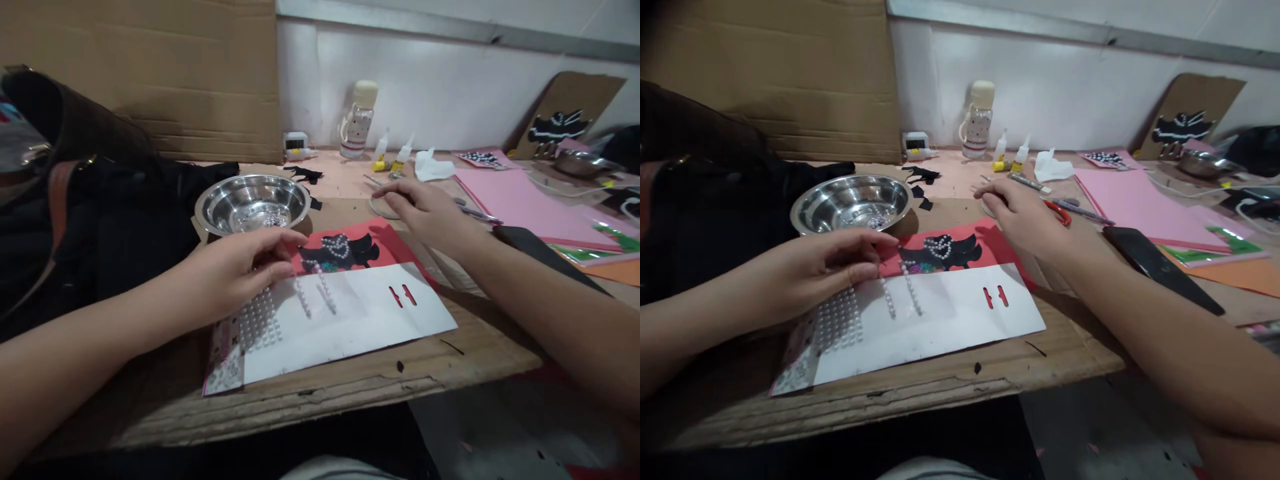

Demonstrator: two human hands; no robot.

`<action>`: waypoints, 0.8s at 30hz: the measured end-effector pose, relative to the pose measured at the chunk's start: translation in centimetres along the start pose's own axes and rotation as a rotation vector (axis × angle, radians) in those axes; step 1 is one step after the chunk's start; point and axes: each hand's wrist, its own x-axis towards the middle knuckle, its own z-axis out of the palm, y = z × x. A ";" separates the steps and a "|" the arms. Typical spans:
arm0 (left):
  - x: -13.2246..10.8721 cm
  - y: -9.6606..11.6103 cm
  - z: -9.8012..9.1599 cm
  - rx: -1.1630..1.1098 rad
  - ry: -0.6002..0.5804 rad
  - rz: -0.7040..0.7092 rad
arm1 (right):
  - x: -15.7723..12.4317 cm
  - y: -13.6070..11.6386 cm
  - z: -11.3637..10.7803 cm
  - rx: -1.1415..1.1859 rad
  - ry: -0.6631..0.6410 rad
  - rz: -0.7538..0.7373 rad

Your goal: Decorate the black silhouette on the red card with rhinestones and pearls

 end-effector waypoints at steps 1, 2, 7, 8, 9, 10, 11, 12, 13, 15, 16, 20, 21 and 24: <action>0.0 0.1 -0.2 -0.042 0.062 -0.004 | -0.3 -0.5 -0.1 0.094 0.034 0.011; 0.0 0.3 -0.3 -0.092 0.132 -0.004 | -0.6 -1.1 -0.3 0.213 0.068 0.034; -0.2 1.4 -0.8 -0.320 0.477 0.021 | -3.1 -3.7 -1.2 0.614 0.057 0.007; -0.2 1.6 -0.8 -0.327 0.510 0.023 | -3.6 -4.2 -1.0 0.592 -0.009 0.000; -0.2 1.7 -0.8 -0.323 0.529 0.020 | -4.0 -4.7 -0.7 0.542 -0.121 0.017; -0.3 1.9 -0.8 -0.312 0.538 0.017 | -4.3 -5.3 -0.3 0.505 -0.212 0.046; -0.3 2.0 -0.7 -0.295 0.538 0.010 | -4.6 -5.9 0.2 0.500 -0.300 0.077; -0.3 2.1 -0.6 -0.274 0.534 0.005 | -4.8 -6.5 0.7 0.527 -0.366 0.112; -0.3 2.1 -0.5 -0.255 0.528 0.010 | -4.9 -7.1 1.2 0.570 -0.403 0.141; -0.3 2.1 -0.1 -0.229 0.512 0.040 | -5.1 -7.9 2.0 0.659 -0.426 0.185; -0.3 2.0 0.1 -0.225 0.499 0.058 | -5.2 -8.2 2.3 0.702 -0.432 0.196; -0.2 1.3 0.8 -0.219 0.429 0.114 | -5.3 -8.6 2.2 0.810 -0.477 0.196; -0.1 1.2 0.9 -0.206 0.409 0.126 | -5.4 -8.6 2.1 0.826 -0.494 0.188; 0.0 0.9 1.0 -0.141 0.363 0.161 | -5.4 -8.7 1.8 0.874 -0.535 0.155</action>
